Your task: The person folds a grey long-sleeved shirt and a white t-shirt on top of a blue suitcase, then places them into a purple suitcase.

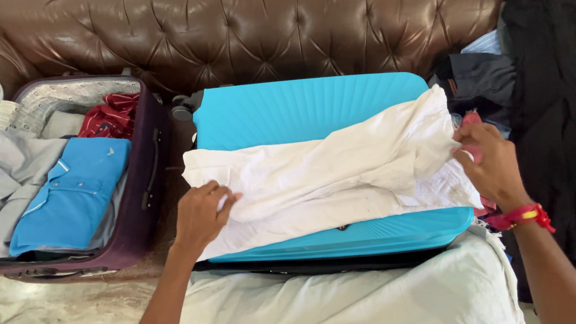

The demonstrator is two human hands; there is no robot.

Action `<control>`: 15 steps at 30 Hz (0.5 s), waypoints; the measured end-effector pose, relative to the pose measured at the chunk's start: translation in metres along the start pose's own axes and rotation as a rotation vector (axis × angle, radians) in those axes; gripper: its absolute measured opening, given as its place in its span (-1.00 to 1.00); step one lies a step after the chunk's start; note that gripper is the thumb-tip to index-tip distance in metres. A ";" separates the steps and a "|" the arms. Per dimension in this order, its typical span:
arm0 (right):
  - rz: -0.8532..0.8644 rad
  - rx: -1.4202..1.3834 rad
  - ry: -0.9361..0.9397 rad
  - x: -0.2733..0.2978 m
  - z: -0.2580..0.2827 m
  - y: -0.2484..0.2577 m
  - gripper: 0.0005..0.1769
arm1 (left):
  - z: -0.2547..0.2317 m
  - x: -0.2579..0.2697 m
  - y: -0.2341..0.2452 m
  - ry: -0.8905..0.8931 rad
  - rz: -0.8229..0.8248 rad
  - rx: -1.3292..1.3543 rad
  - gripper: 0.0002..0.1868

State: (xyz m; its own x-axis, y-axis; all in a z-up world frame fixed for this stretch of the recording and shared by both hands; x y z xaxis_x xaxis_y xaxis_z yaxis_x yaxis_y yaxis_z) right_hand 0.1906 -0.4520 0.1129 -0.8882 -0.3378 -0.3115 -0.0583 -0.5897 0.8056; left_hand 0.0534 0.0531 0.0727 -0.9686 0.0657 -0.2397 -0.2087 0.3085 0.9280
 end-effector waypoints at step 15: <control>0.305 0.091 -0.084 0.010 -0.004 -0.023 -0.53 | 0.069 -0.081 -0.012 0.176 -0.028 0.038 -0.85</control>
State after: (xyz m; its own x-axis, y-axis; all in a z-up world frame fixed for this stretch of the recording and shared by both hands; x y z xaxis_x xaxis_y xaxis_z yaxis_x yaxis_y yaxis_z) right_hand 0.1849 -0.4449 0.0886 -0.9053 -0.4246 -0.0088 0.1795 -0.4012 0.8982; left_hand 0.1440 0.1096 0.0611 -0.9719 -0.1092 -0.2083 -0.2336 0.3439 0.9095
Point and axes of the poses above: each hand's wrist, its own x-axis away from the middle knuckle, its own y-axis out of the back of the hand, z = x × y, the point moved 4 cm from there along -x, towards the middle knuckle, and after that the axes turned 9 degrees about z, right-handed, at the moved point
